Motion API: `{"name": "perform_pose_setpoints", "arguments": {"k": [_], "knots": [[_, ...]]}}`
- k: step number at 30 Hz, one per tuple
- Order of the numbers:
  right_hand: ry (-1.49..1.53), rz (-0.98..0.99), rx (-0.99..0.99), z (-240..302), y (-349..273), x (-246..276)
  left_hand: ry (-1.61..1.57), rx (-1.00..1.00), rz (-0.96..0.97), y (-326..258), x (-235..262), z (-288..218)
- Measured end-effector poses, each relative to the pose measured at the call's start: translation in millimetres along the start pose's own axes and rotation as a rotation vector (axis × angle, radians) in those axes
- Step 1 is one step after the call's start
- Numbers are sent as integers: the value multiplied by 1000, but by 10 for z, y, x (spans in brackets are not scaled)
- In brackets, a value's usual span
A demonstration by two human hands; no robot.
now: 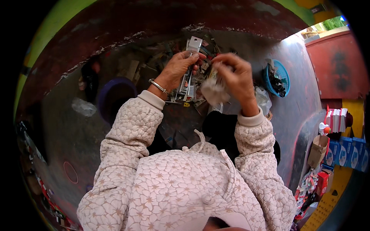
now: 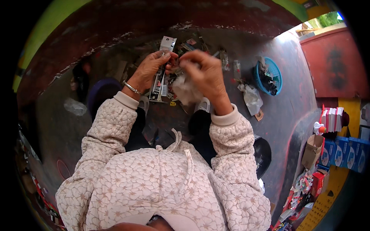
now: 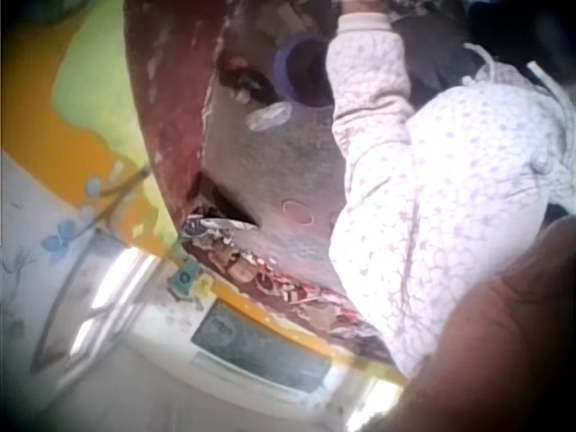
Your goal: The person sorts through various packaged merchandise, small tubes, and paper scraps on the floor by hand, picking up specific items and placing them into a plastic bag.
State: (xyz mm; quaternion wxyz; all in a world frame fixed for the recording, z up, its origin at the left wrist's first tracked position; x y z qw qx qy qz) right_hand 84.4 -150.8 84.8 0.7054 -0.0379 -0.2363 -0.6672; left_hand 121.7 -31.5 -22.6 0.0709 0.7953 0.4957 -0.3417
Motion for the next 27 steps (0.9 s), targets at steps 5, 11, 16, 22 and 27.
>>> {"name": "perform_pose_setpoints", "arguments": {"k": [5, 11, 16, 22, 27], "knots": [[-18, -365, 20, -67, 87, 131, 410, -42, 54, -53, -219, 166], [-314, -207, 151, -232, 144, -42, 637, -51, 133, -108, -348, 112], [-213, -52, 123, -115, 104, -112, 567, -82, 72, -146, -285, 30], [-114, -247, 94, -168, 146, 119, 680, -69, 110, -145, -310, 40], [-18, -172, 38, -110, 71, 6, 716, -205, 190, -221, -467, -103]]}}
Point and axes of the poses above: each hand's wrist, its own y-axis towards the middle knuckle, its own x-axis out of the back of the hand, z = x × y, the point moved 9 cm from there along y, towards the middle knuckle, and after that the axes turned 2 degrees about -z, right-handed, at the moved point
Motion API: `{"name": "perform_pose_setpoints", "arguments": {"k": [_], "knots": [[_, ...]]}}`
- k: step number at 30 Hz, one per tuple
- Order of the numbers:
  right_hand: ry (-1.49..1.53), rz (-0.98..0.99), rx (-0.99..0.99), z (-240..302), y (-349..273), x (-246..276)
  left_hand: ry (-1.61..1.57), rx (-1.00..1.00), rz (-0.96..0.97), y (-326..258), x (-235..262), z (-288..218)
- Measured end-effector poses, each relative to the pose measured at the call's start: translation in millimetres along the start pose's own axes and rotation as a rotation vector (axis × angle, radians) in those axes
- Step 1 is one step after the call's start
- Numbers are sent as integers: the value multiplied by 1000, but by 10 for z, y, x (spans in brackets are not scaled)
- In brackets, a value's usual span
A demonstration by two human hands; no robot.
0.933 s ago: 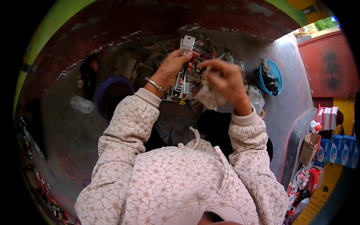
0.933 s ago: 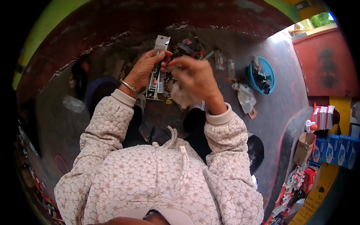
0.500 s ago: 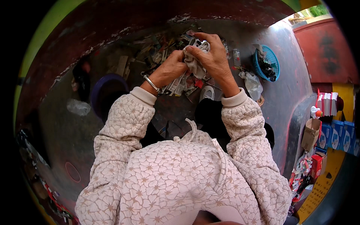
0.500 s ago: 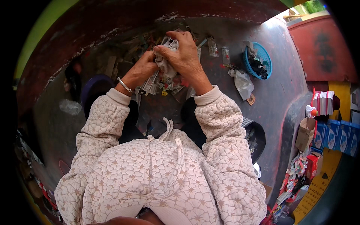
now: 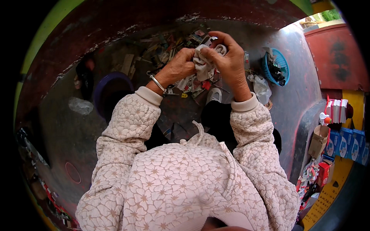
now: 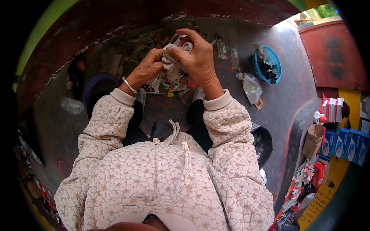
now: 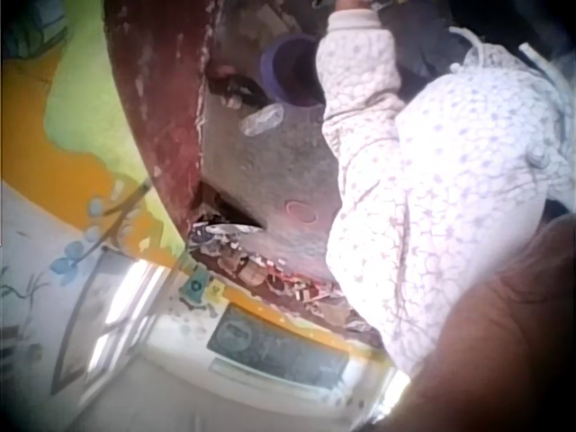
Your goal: The person sorts through various packaged merchandise, small tubes, and paper scraps on the floor by hand, picking up specific items and placing them into a plastic bag.
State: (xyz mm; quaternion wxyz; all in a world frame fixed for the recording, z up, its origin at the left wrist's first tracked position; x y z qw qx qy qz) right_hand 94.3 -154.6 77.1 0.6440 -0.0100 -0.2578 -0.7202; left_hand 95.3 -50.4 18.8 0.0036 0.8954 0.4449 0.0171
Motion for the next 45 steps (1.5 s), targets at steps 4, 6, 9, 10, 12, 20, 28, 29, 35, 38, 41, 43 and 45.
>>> {"name": "perform_pose_setpoints", "arguments": {"k": [4, 6, 9, 10, 12, 20, 28, 29, 35, 38, 41, 43, 45], "knots": [[-8, 45, -32, -44, 12, -7, -144, 43, -57, 30, 80, 172], [-83, 105, -27, 20, -21, -60, -261, 51, -74, -2, 51, 162], [-46, 78, -59, -57, -26, -20, -1, 5, -16, 21, 37, 163], [67, 53, -109, -56, 4, 49, 41, -41, 33, 58, -8, 85], [-16, 36, 6, -31, 15, 67, 16, -190, 28, 3, -40, -80], [138, 5, -202, -175, 11, 177, -41, 48, 16, 48, -108, -86], [-18, 74, 13, 47, 17, -5, -64, 95, -52, -87, -28, -35], [3, 80, 24, 47, 21, -39, -69, 102, -63, -121, 7, -18], [179, 160, -326, -333, -25, -191, -61, 293, 3, -327, 83, 250], [400, 118, -499, -696, 93, 13, -348, 408, 15, -443, 99, 331], [376, 195, -599, -821, 44, -68, -427, 395, 22, -500, 85, 364], [211, 229, -529, -764, 46, -133, -416, 411, 18, -499, 74, 399], [-8, 114, -398, -698, 134, -13, -509, 418, 56, -484, -16, 422]]}}
Point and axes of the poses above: each hand's wrist, its own y-axis towards the middle knuckle, its own x-axis out of the back of the hand, z = x × y, the point moved 9 cm from there along y, towards the middle knuckle, and after that the axes turned 2 degrees about -z, right-handed, at the moved point
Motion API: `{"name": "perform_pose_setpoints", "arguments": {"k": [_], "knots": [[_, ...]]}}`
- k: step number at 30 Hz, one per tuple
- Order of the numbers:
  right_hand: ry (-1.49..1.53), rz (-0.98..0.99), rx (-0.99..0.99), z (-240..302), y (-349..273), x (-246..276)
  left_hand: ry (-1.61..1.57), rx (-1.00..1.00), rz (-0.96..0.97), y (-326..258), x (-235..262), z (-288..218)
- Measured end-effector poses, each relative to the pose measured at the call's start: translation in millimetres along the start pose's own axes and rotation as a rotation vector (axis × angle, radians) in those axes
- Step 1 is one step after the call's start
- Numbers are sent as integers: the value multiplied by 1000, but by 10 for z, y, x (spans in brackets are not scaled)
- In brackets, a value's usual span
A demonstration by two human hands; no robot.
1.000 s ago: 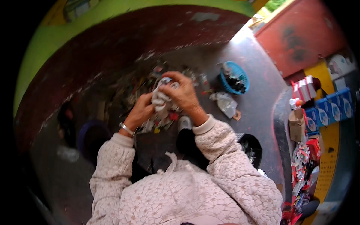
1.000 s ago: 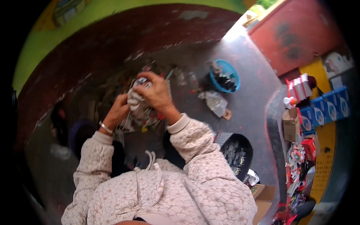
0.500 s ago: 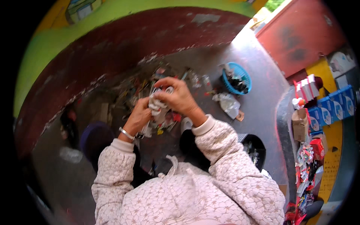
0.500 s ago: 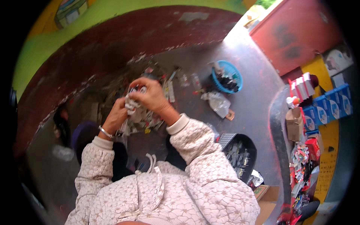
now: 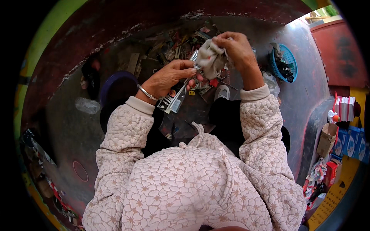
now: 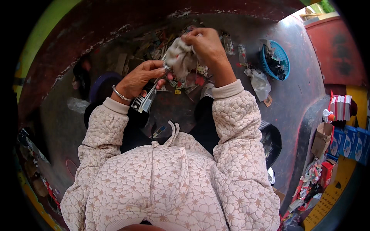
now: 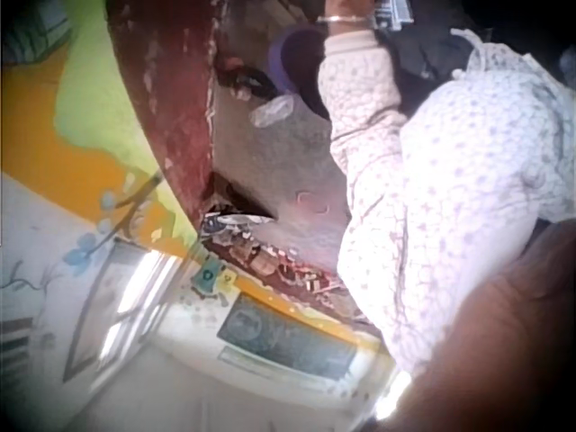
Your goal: The person sorts through various packaged merchandise, small tubes, and paper scraps on the floor by hand, picking up specific items and placing them into a plastic bag.
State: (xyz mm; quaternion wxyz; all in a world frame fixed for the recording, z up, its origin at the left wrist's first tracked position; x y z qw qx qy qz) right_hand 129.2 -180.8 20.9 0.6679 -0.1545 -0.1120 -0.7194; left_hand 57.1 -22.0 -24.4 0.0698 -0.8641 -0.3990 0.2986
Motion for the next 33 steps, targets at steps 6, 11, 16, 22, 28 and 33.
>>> {"name": "perform_pose_setpoints", "arguments": {"k": [6, 11, 16, 22, 28, 33], "knots": [[-130, -408, 532, 569, -185, 129, -296, 41, -78, 77, 82, 89], [-549, -62, 803, 704, -460, -635, 123, -52, -130, -20, 158, -40], [-331, -280, 163, -272, 383, 431, -13, -86, 4, -139, 29, -223], [429, 86, -354, -170, 43, -14, -95, -126, -80, -139, 172, -261], [558, 242, -192, 140, -95, -437, -54, -53, -50, -49, 123, -181], [595, 151, -251, -88, -4, -288, -103, -21, 0, -69, 41, -174]]}}
Point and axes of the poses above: each hand's wrist, its own y-axis towards the middle knuckle, its own x-axis out of the back of the hand, z = x × y, the point moved 9 cm from there along y, towards the middle knuckle, and after that the axes turned 2 degrees about -z, right-handed, at the moved point
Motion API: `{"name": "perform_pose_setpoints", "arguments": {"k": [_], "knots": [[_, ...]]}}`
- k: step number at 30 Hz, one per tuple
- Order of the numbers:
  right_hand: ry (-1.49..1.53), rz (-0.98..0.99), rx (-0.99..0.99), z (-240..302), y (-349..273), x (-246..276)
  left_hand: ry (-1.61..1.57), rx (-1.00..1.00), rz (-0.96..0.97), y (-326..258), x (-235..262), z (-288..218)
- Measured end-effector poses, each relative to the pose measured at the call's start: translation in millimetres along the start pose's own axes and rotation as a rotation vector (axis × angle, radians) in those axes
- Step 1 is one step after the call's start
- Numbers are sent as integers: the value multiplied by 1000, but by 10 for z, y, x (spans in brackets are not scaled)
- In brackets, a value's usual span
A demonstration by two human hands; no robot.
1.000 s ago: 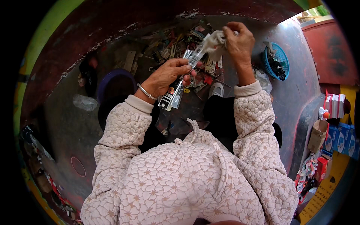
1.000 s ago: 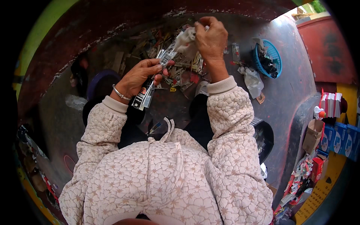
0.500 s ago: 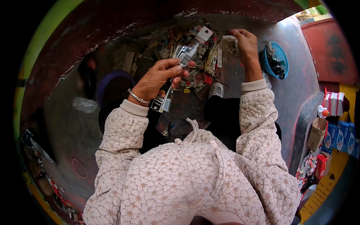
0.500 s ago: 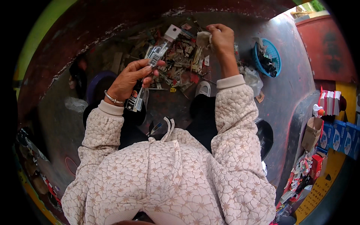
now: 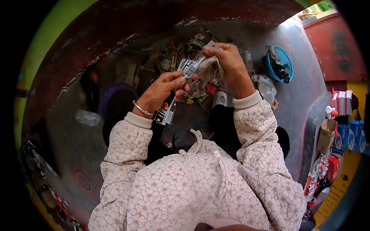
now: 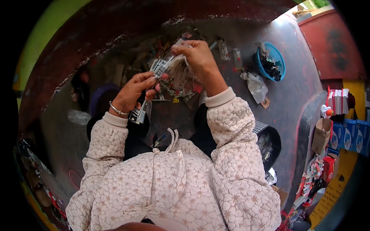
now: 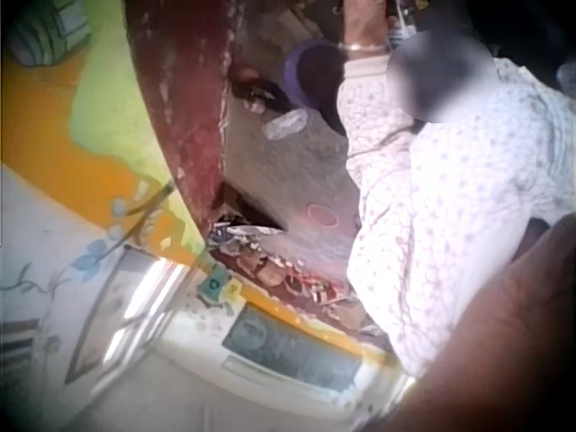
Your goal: The person sorts through various packaged merchandise, small tubes, and paper scraps on the floor by hand, picking up specific items and placing them into a plastic bag.
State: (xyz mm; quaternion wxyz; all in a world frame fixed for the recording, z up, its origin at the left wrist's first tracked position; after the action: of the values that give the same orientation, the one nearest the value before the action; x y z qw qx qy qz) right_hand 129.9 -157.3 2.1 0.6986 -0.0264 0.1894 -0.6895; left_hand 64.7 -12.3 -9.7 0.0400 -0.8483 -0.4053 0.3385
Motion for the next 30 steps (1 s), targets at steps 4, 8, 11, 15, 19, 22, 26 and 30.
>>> {"name": "perform_pose_setpoints", "arguments": {"k": [4, 8, 11, 15, 19, 22, 26, 30], "knots": [[-47, -259, 126, 187, 130, 563, -91, 33, 8, 1, 10, 50], [150, -424, 399, 506, -46, 831, 126, -43, -110, -1, 131, 36], [-268, -348, 624, 685, -242, 258, 738, -373, -406, -2, 325, -216], [-531, -247, 97, 223, -213, 63, 1469, -884, -671, -260, -25, -536], [-311, -57, -15, -88, -142, -135, 1567, -888, -633, -234, -132, -521], [0, -72, -1, -65, -92, -89, 1044, -810, -533, -123, 151, -456], [101, 71, 96, 165, -56, 29, -214, -120, -159, 61, 396, -32], [-171, 233, 210, 220, -144, -280, -277, 86, 50, 38, 0, 128]]}}
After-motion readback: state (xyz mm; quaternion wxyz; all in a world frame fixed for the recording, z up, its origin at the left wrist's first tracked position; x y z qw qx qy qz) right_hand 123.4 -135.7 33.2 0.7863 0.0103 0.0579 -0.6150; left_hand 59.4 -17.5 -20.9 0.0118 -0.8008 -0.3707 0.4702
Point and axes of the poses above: each hand's wrist, its own y-axis towards the middle knuckle, its own x-axis out of the back of the hand, z = x × y, the point moved 9 cm from there along y, towards the middle knuckle, and after that the axes turned 2 degrees about -z, right-handed, at the moved point
